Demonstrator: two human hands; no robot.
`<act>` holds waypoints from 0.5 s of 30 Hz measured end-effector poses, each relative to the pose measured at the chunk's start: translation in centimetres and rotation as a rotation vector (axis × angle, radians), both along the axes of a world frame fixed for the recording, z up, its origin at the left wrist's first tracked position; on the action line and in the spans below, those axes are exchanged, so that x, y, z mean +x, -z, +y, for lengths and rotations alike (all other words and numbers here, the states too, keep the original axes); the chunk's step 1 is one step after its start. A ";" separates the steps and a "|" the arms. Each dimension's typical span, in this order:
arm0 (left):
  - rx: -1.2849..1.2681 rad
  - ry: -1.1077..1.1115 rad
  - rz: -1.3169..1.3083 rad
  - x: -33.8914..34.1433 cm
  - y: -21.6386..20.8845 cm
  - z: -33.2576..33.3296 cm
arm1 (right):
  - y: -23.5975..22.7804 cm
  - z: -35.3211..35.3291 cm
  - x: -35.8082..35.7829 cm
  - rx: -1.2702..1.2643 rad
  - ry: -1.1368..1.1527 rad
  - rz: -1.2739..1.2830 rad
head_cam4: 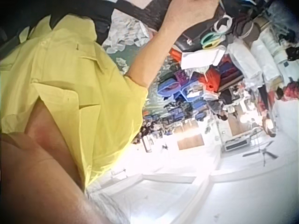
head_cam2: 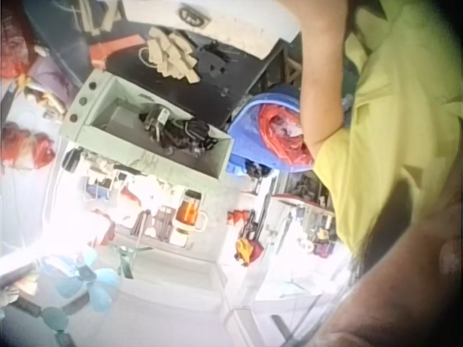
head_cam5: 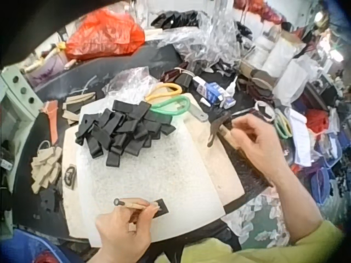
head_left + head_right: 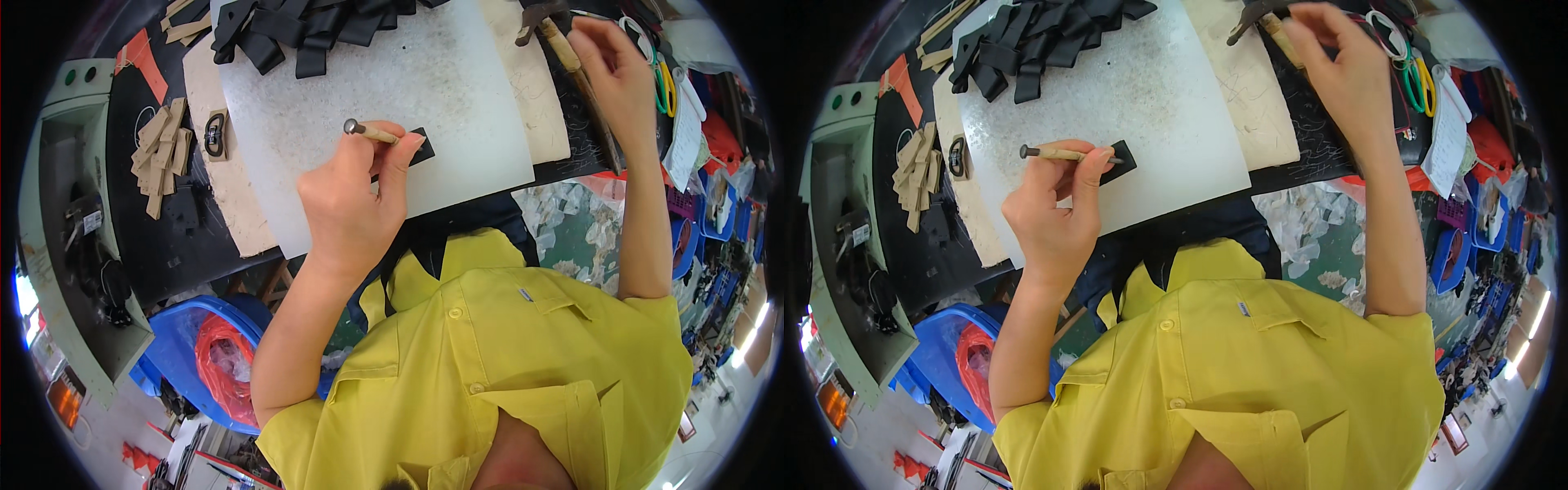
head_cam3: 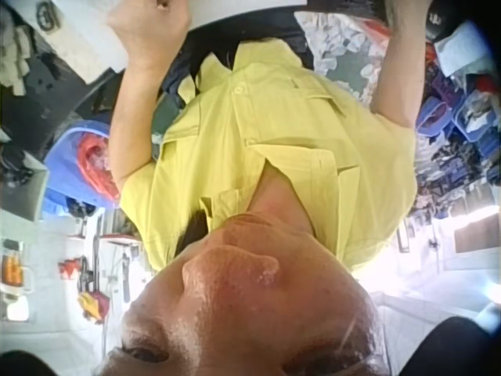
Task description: The person repeatedly punches holes into small black rectangular leather pieces using a metal punch and a hammer. They pick up each piece, position the punch, strike it with the hammer, and place the finished piece aside on the workbench.
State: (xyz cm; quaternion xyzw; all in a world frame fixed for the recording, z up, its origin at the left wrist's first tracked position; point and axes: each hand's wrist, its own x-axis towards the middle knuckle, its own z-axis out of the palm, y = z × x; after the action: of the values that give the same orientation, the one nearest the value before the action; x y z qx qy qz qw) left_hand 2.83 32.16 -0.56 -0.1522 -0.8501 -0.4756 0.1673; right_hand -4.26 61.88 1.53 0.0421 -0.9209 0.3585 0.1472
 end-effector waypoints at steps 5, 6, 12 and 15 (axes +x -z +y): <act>-0.152 0.023 0.138 0.0 -0.6 0.3 | 4.6 1.8 0.3 0.544 0.118 0.020; -0.159 0.031 0.144 -0.1 -0.7 0.3 | 4.1 1.5 0.3 0.453 0.165 0.033; -0.337 0.071 0.159 0.2 -1.6 0.4 | -6.5 -2.0 3.8 0.322 -0.130 -0.087; -0.345 0.088 0.190 0.0 -1.9 0.6 | -10.5 -4.2 5.3 0.268 -0.386 -0.105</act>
State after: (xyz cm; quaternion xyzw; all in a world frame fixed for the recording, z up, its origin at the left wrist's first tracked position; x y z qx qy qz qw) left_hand 2.80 32.79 1.29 -0.2598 -0.8920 -0.3130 0.1973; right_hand 1.03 57.68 12.05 0.2182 -0.9415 0.2561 0.0210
